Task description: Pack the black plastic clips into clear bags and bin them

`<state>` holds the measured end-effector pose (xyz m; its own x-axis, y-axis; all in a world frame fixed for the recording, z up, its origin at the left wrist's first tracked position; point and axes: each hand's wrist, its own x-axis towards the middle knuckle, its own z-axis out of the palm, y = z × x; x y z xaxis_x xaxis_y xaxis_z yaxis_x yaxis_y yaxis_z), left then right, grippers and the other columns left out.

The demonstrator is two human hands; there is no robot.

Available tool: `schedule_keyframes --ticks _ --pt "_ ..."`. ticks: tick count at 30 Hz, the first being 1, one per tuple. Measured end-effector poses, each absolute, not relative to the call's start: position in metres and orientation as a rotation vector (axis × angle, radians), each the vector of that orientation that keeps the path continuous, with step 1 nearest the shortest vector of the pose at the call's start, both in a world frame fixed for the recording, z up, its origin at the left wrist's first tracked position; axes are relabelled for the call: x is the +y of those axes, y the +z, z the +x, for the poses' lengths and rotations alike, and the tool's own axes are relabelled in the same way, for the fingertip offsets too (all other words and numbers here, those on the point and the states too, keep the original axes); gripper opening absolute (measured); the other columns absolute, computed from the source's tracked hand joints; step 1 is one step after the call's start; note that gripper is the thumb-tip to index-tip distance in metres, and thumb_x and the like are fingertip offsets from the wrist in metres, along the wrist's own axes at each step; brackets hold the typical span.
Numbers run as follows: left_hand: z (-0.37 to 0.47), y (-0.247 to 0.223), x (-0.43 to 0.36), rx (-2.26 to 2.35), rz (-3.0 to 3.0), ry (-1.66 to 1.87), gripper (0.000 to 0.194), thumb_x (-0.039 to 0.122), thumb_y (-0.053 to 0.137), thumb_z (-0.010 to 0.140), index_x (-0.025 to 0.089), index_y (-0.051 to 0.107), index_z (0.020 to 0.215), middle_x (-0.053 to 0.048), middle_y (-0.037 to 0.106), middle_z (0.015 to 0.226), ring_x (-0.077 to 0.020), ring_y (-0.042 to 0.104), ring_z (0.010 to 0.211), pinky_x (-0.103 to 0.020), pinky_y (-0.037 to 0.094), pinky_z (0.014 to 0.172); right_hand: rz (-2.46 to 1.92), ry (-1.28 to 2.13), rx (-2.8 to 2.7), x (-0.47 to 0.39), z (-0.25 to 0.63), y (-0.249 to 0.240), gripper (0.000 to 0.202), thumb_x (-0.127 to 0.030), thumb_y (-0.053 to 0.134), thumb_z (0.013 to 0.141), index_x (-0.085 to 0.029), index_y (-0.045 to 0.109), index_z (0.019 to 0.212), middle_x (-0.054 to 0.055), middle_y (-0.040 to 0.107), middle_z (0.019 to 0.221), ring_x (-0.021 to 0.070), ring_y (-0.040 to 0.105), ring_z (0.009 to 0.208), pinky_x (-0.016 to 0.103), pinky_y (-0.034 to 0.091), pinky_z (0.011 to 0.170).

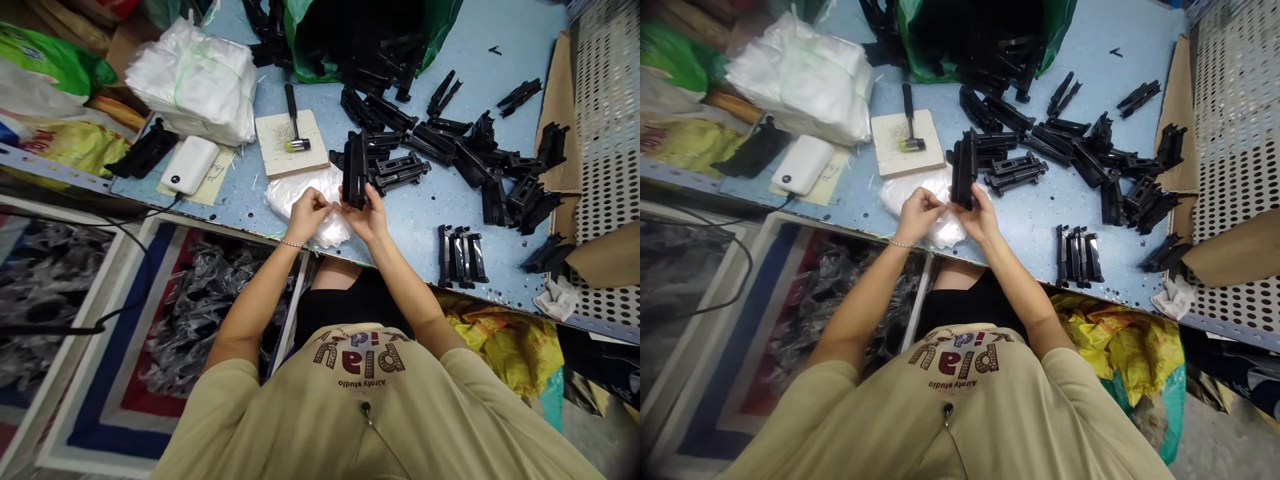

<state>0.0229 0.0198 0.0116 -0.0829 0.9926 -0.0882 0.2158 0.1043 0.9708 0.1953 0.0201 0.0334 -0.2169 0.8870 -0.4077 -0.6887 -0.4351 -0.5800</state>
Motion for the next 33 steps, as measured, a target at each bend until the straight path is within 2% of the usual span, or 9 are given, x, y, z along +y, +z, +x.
schedule_keyframes --ticks 3,7,11,14,18,22,27,30,33 --pt "0.013 0.01 0.018 1.496 1.306 1.111 0.029 0.008 0.073 0.076 0.022 0.049 0.084 0.006 0.059 0.074 -0.0106 0.06 0.07 -0.025 0.049 0.071 -0.881 1.844 -0.222 0.02 0.189 0.021 0.025 -0.047 0.077 0.086 -0.024 0.07 0.094 0.001 0.079 0.091 0.0188 0.075 0.096 0.041 0.061 0.101" --pt "0.01 0.011 0.017 1.424 1.328 1.023 0.025 0.005 0.065 0.08 0.022 0.053 0.095 0.003 0.064 0.085 -0.0132 0.067 0.083 -0.027 0.054 0.082 -0.864 1.813 -0.162 0.007 0.202 0.022 0.026 -0.046 0.078 0.086 -0.023 0.072 0.095 0.003 0.081 0.091 0.0203 0.075 0.098 0.041 0.061 0.103" --pt "0.023 0.016 0.01 1.589 1.687 0.79 0.032 0.015 0.077 0.08 0.023 0.063 0.107 -0.002 0.071 0.091 -0.022 0.068 0.092 -0.035 0.053 0.089 -0.868 1.771 -0.223 0.004 0.213 0.03 0.024 -0.047 0.075 0.088 -0.023 0.073 0.093 0.003 0.081 0.091 0.0211 0.076 0.099 0.044 0.059 0.108" --pt "0.027 0.018 0.009 1.68 1.782 0.72 0.007 0.018 0.068 0.089 0.022 0.071 0.093 -0.005 0.074 0.09 -0.0248 0.069 0.093 -0.037 0.051 0.089 -0.866 1.76 -0.273 0.006 0.215 0.032 0.024 -0.047 0.075 0.088 -0.023 0.074 0.093 0.003 0.082 0.092 0.0212 0.076 0.101 0.045 0.058 0.11" --pt "0.019 0.016 0.019 1.605 1.52 0.855 0.012 0.02 0.074 0.085 0.02 0.067 0.075 0.0 0.068 0.073 -0.0168 0.06 0.072 -0.03 0.048 0.072 -0.862 1.733 -0.314 0.005 0.217 0.033 0.023 -0.046 0.075 0.088 -0.024 0.074 0.093 0.002 0.082 0.092 0.0219 0.076 0.103 0.046 0.059 0.11" --pt "0.012 0.013 0.025 1.537 1.512 0.957 0.024 0.019 0.085 0.073 0.019 0.062 0.065 0.002 0.057 0.073 -0.0142 0.055 0.072 -0.029 0.049 0.074 -0.822 1.746 -0.299 0.001 0.218 0.037 0.027 -0.048 0.077 0.087 -0.023 0.073 0.097 0.002 0.081 0.095 0.0212 0.076 0.102 0.048 0.057 0.112" --pt "0.014 0.011 0.026 1.502 1.542 0.935 0.029 0.013 0.087 0.07 0.018 0.06 0.061 0.002 0.05 0.075 -0.0142 0.053 0.074 -0.031 0.049 0.075 -0.778 1.852 -0.315 0.011 0.212 0.041 0.04 -0.06 0.074 0.088 -0.024 0.07 0.104 0.003 0.081 0.1 0.0241 0.075 0.104 0.061 0.053 0.113" --pt "0.014 0.014 0.024 1.485 1.563 0.903 0.028 0.012 0.084 0.071 0.019 0.059 0.062 0.002 0.05 0.074 -0.0142 0.053 0.074 -0.031 0.051 0.075 -0.826 1.823 -0.315 0.022 0.207 0.035 0.038 -0.058 0.073 0.088 -0.024 0.069 0.103 0.004 0.08 0.098 0.0244 0.075 0.106 0.059 0.055 0.107" --pt "0.007 0.025 0.019 1.514 1.665 0.962 0.019 0.013 0.076 0.077 0.02 0.059 0.07 0.001 0.058 0.079 -0.0158 0.057 0.078 -0.032 0.053 0.077 -0.868 1.755 -0.273 0.027 0.204 0.027 0.033 -0.054 0.074 0.087 -0.025 0.068 0.101 0.003 0.079 0.097 0.0239 0.074 0.107 0.056 0.058 0.101"
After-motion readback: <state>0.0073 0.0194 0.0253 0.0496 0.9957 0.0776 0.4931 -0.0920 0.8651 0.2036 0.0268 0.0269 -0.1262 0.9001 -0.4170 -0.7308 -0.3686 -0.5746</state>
